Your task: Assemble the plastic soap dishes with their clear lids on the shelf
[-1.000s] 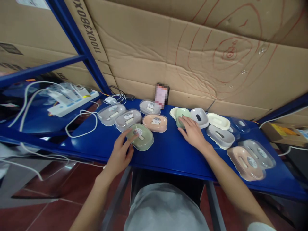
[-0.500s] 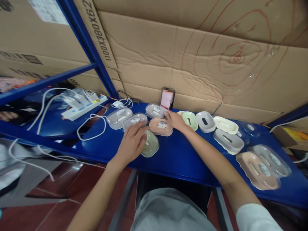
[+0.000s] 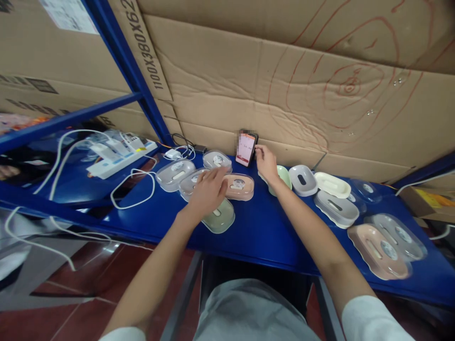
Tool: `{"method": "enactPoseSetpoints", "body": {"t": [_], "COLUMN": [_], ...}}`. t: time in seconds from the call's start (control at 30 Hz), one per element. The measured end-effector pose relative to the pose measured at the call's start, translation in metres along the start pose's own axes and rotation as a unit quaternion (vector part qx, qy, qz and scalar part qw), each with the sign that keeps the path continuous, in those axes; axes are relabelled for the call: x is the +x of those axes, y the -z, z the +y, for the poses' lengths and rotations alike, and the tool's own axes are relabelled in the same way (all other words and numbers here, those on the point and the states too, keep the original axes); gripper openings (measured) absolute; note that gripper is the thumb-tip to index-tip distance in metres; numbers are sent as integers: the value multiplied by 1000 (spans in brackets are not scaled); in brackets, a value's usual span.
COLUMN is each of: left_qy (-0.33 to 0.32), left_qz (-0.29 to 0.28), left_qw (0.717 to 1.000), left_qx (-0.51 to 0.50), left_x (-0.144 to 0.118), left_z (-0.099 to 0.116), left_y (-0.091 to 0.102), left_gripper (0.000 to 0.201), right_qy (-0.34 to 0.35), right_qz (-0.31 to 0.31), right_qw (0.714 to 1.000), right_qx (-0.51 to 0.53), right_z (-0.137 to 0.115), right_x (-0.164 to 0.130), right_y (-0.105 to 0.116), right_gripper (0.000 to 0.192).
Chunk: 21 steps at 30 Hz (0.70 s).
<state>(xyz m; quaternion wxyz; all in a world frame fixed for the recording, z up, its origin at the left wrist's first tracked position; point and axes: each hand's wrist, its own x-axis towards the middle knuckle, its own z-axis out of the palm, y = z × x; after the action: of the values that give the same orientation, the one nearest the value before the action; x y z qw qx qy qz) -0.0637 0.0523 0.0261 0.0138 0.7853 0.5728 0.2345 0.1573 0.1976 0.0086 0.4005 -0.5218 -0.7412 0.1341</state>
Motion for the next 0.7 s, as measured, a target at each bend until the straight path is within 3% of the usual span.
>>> {"method": "enactPoseSetpoints", "body": {"t": [0.2, 0.3, 0.53, 0.7], "left_qy": [52, 70, 99, 83], "left_qz": [-52, -86, -102, -73], "left_qw": [997, 994, 990, 994], "left_qx": [-2, -14, -12, 1], "left_x": [111, 141, 143, 128], "left_z": [-11, -11, -7, 3], "left_y": [-6, -15, -21, -2], "left_gripper": [75, 80, 76, 74], "right_qy": [21, 26, 33, 32], "right_qz": [-9, -15, -58, -72], "right_qw": [1000, 1000, 997, 988], "right_qx": [10, 6, -48, -132], "right_z": [4, 6, 2, -4], "right_x": [2, 6, 7, -54], "right_y": [-9, -11, 6, 47], "right_gripper": [52, 55, 56, 47]}}
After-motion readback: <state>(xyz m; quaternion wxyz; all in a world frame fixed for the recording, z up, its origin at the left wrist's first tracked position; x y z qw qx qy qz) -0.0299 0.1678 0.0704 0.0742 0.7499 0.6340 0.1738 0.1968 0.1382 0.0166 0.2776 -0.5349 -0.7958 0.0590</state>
